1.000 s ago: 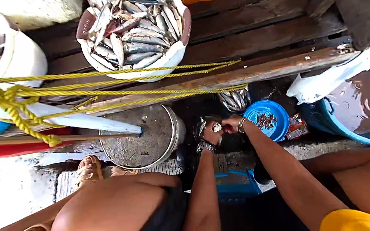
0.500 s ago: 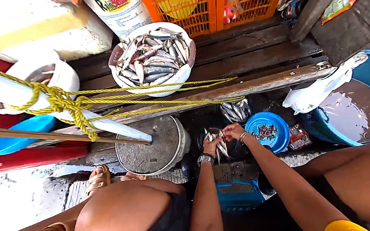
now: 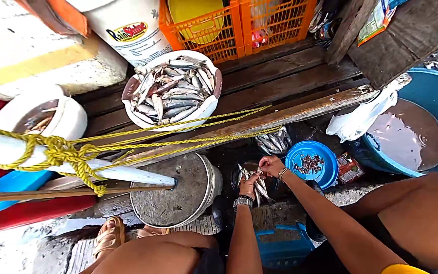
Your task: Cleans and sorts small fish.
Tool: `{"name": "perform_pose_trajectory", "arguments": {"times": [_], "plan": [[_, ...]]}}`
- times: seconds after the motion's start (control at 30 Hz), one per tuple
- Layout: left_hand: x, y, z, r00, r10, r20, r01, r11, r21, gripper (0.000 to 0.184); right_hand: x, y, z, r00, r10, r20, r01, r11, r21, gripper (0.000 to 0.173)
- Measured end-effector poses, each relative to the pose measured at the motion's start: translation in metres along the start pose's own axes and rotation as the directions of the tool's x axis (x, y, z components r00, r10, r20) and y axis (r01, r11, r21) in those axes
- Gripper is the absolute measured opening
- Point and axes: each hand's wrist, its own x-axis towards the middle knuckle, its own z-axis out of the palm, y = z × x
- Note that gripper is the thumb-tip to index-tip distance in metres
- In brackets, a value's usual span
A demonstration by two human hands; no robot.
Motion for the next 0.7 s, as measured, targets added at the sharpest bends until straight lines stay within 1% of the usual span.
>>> {"name": "perform_pose_trajectory", "arguments": {"times": [0.07,0.13,0.23,0.33,0.5,0.6,0.7], "plan": [[0.0,-0.001,0.0,1.0,0.015,-0.024,-0.013,0.997,0.078,0.025,-0.001,-0.006,0.004,0.999,0.032,0.004,-0.032,0.995,-0.092,0.022],[-0.001,0.0,0.002,0.998,0.05,-0.038,-0.042,0.984,0.176,0.029,-0.001,-0.009,0.008,0.995,0.097,-0.003,-0.097,0.99,-0.101,0.021],[0.004,-0.005,0.001,0.992,0.122,0.007,-0.117,0.934,0.337,0.03,-0.001,-0.009,0.013,0.983,0.18,-0.038,-0.18,0.984,-0.008,0.018],[0.008,-0.007,-0.002,0.986,0.152,0.072,-0.168,0.86,0.483,0.033,0.0,-0.008,0.014,0.97,0.237,-0.053,-0.232,0.97,0.074,0.017],[0.014,-0.003,-0.006,0.981,0.133,0.141,-0.192,0.774,0.603,0.039,-0.003,-0.01,0.012,0.959,0.282,-0.008,-0.276,0.945,0.175,0.02],[0.012,0.003,-0.005,0.975,0.107,0.193,-0.208,0.742,0.637,0.04,-0.004,-0.011,0.011,0.955,0.294,0.025,-0.294,0.937,0.187,0.023],[0.011,0.005,-0.004,0.971,0.099,0.219,-0.22,0.731,0.646,0.04,-0.002,-0.009,0.009,0.948,0.318,0.021,-0.315,0.925,0.212,0.02]]}}
